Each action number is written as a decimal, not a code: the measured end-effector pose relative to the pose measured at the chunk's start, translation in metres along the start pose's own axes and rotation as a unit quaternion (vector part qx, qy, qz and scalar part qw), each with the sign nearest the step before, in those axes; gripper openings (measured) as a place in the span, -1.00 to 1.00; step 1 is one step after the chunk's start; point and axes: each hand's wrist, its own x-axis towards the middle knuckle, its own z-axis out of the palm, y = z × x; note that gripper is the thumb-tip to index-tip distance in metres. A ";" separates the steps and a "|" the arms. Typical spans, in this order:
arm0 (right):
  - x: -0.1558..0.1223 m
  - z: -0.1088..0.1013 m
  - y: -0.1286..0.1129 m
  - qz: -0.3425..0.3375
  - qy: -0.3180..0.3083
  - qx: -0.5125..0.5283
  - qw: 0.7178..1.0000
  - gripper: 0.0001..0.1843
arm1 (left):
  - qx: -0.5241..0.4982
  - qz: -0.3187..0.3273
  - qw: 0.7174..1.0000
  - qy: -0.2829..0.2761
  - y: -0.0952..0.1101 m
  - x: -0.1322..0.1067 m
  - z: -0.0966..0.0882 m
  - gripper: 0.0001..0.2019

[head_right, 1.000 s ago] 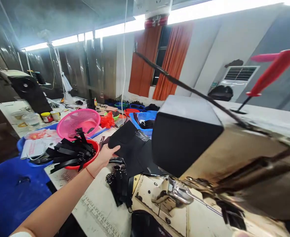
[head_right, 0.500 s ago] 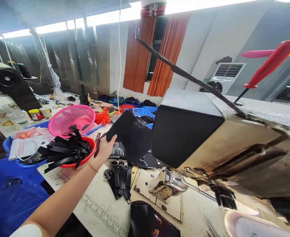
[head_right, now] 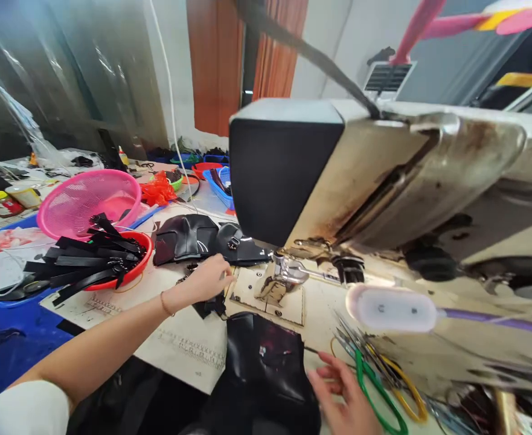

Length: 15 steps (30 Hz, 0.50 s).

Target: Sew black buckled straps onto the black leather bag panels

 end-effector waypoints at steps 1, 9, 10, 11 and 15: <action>0.001 0.004 0.008 -0.023 0.012 -0.061 0.998 -0.26 | -0.019 -0.003 0.999 -0.032 0.012 -0.012 0.005 -0.60; 0.004 0.024 0.015 -0.030 0.002 0.004 1.000 -0.35 | -0.187 -0.085 0.971 -0.121 0.056 -0.035 0.034 -0.39; 0.003 0.023 0.009 -0.034 0.015 0.027 0.999 -0.36 | -0.202 -0.091 0.969 -0.108 0.055 -0.031 0.032 -0.41; 0.003 0.022 0.004 -0.036 0.023 0.044 0.998 -0.35 | -0.224 -0.099 0.965 -0.097 0.055 -0.028 0.028 -0.41; 0.001 0.017 -0.002 -0.058 0.034 0.057 0.996 -0.31 | -0.429 -0.157 0.882 -0.114 0.056 -0.019 0.017 -0.61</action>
